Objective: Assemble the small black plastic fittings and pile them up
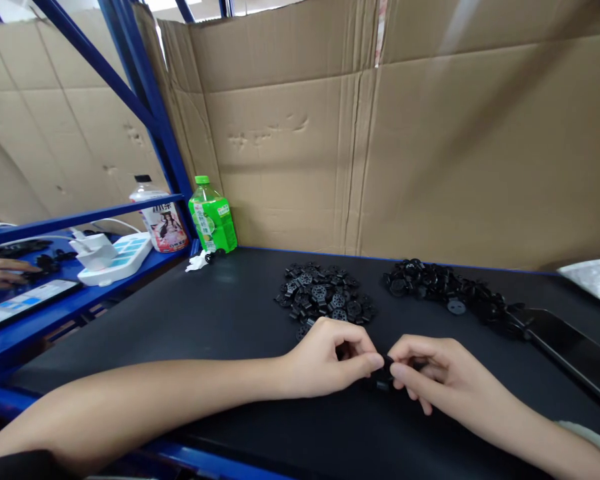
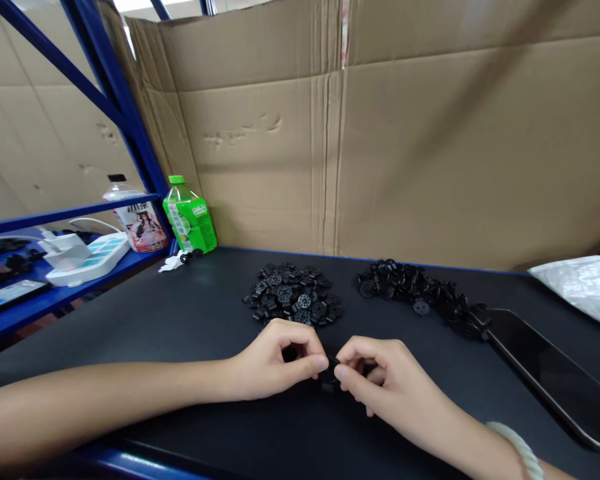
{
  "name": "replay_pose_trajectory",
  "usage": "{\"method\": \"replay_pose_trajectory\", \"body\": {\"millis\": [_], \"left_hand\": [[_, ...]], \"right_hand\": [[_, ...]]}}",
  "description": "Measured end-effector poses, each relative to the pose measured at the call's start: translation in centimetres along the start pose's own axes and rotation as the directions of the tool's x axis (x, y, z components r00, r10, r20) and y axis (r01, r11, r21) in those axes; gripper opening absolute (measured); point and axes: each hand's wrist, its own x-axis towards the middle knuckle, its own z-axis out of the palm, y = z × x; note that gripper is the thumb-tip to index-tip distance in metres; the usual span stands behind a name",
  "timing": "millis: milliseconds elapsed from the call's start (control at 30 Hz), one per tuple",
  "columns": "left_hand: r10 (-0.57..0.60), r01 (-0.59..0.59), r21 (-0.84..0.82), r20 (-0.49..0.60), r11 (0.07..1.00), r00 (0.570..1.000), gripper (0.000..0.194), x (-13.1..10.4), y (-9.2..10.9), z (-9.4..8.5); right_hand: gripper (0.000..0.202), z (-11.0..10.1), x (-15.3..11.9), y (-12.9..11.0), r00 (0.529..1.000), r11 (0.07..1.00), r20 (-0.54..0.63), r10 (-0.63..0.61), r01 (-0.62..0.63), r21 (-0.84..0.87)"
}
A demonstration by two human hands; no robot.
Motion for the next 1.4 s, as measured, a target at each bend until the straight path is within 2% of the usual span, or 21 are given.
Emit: {"method": "replay_pose_trajectory", "body": {"millis": [333, 500, 633, 767, 867, 967, 1067, 1167, 1233, 1300, 1400], "left_hand": [[0.001, 0.0, 0.046, -0.025, 0.999, 1.0, 0.019, 0.1, 0.1, 0.2], [0.064, -0.057, 0.132, -0.05, 0.99, 0.997, 0.018, 0.1, 0.4, -0.2], [0.155, -0.092, 0.283, -0.208, 0.955, 0.966, 0.018, 1.0, 0.4, -2.1], [0.169, 0.024, 0.432, -0.403, 0.902, 0.899, 0.02, 2.6, -0.7, -5.4], [0.146, 0.117, 0.495, -0.462, 0.861, 0.875, 0.021, 3.5, -2.0, -7.3], [0.161, 0.128, 0.517, -0.478, 0.847, 0.864, 0.021, 3.6, -2.6, -7.4], [0.207, 0.029, 0.526, -0.385, 0.85, 0.899, 0.021, 2.8, -1.8, -5.3], [0.248, -0.168, 0.45, -0.126, 0.877, 0.96, 0.023, 1.5, -0.2, -2.3], [0.232, -0.234, 0.361, 0.048, 0.903, 0.971, 0.025, 0.6, 0.5, -0.7], [0.199, -0.237, 0.311, 0.15, 0.92, 0.968, 0.027, 0.0, 0.7, 0.3], [0.13, -0.18, 0.31, 0.176, 0.934, 0.976, 0.028, -0.1, 0.4, 0.7]], "right_hand": [[0.027, -0.1, -0.2, 0.0, 0.995, 0.995, -0.044, -0.086, 0.084, -0.06], [0.027, -0.5, -0.2, 0.0, 0.997, 0.994, 0.015, -0.081, 0.082, -0.07], [0.029, -1.0, -0.3, -0.3, 0.993, 0.984, 0.049, -0.104, 0.11, -0.14], [0.03, -1.3, -0.4, -0.5, 0.986, 0.964, 0.091, -0.137, 0.154, -0.217], [0.031, -1.3, -0.5, -0.6, 0.983, 0.957, 0.103, -0.152, 0.172, -0.234], [0.029, -1.4, -0.5, -0.6, 0.98, 0.954, 0.11, -0.168, 0.189, -0.232], [0.025, -1.5, -0.5, -0.6, 0.978, 0.95, 0.112, -0.179, 0.201, -0.237], [0.022, -1.7, -0.6, -0.6, 0.974, 0.941, 0.114, -0.197, 0.22, -0.256], [0.023, -2.0, -0.7, -0.6, 0.967, 0.927, 0.124, -0.225, 0.251, -0.277], [0.023, -2.4, -0.7, -0.6, 0.957, 0.904, 0.143, -0.251, 0.285, -0.32], [0.019, -3.3, -0.5, -0.4, 0.953, 0.865, 0.172, -0.251, 0.301, -0.402]]}}
